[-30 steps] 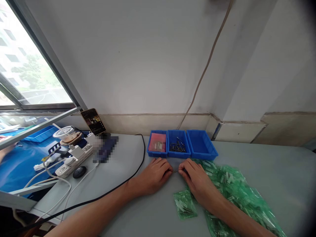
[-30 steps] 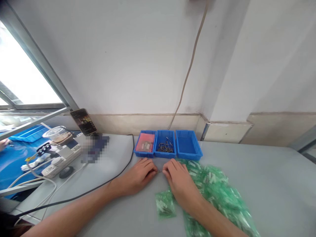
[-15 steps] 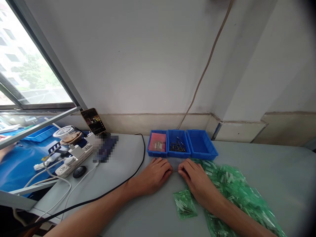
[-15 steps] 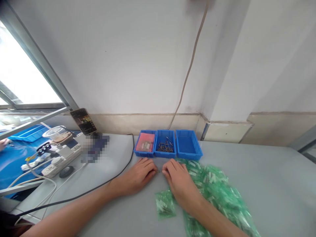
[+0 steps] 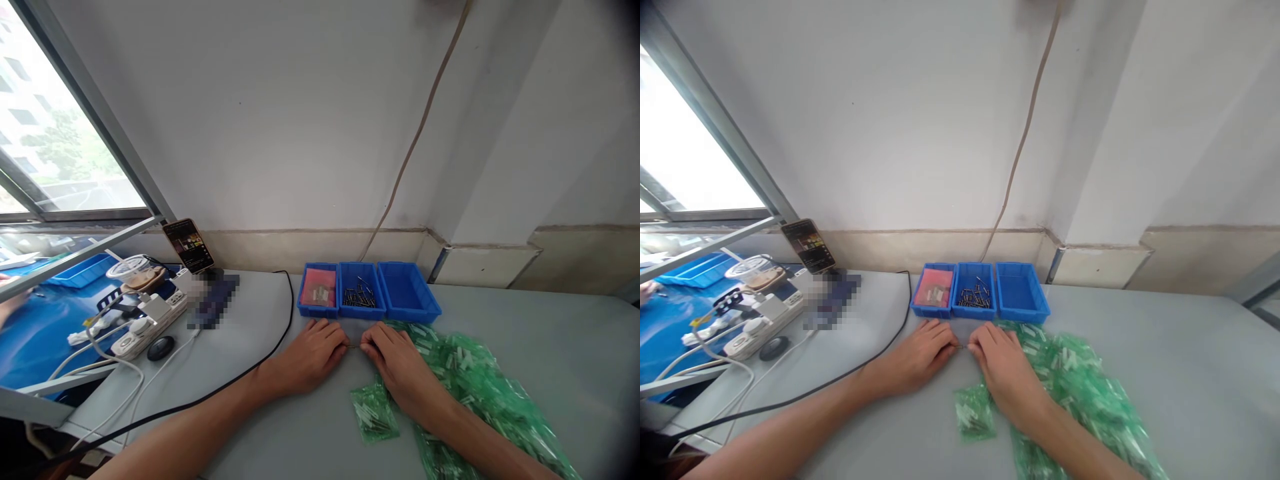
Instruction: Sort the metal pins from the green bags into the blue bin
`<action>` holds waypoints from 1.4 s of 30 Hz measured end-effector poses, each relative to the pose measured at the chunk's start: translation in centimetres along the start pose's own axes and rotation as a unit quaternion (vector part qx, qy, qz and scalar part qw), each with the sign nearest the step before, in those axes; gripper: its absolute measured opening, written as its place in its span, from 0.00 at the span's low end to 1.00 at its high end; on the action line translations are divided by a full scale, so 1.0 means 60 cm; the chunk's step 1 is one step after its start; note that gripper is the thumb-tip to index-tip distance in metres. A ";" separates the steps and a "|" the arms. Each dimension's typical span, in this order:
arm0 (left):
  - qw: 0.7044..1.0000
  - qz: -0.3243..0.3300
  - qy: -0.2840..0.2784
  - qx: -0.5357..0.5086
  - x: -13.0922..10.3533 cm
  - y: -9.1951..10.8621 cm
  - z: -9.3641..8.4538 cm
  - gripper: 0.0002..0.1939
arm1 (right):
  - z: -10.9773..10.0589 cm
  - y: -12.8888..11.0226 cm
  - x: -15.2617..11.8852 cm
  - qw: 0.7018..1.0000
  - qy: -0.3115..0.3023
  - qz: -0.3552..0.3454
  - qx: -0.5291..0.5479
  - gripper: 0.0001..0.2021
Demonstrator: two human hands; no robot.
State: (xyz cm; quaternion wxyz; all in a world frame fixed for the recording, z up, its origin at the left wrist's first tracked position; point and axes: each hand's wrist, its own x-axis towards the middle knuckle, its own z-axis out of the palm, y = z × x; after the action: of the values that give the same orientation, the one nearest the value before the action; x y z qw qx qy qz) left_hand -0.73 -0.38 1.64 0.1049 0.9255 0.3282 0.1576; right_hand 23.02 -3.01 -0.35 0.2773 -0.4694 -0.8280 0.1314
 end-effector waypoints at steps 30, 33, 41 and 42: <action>1.000 -0.004 0.020 -0.024 -0.001 -0.005 0.006 0.09 | -0.006 -0.006 0.004 0.998 0.021 -0.001 -0.057 0.13; 0.999 0.000 0.021 -0.024 -0.002 -0.007 0.009 0.11 | -0.004 -0.005 0.003 0.998 0.023 -0.003 -0.060 0.14; 1.000 -0.002 0.016 -0.019 -0.001 -0.006 0.007 0.11 | -0.004 -0.004 0.003 0.998 0.022 -0.013 -0.055 0.15; 1.000 -0.003 0.015 -0.019 -0.001 -0.005 0.006 0.11 | -0.004 -0.004 0.003 0.998 0.021 -0.014 -0.056 0.15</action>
State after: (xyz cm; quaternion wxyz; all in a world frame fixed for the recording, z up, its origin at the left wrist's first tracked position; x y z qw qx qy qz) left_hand -0.82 -0.22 1.19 0.1181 0.9200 0.3290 0.1770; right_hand 22.89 -3.01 0.02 0.2703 -0.4754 -0.8342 0.0713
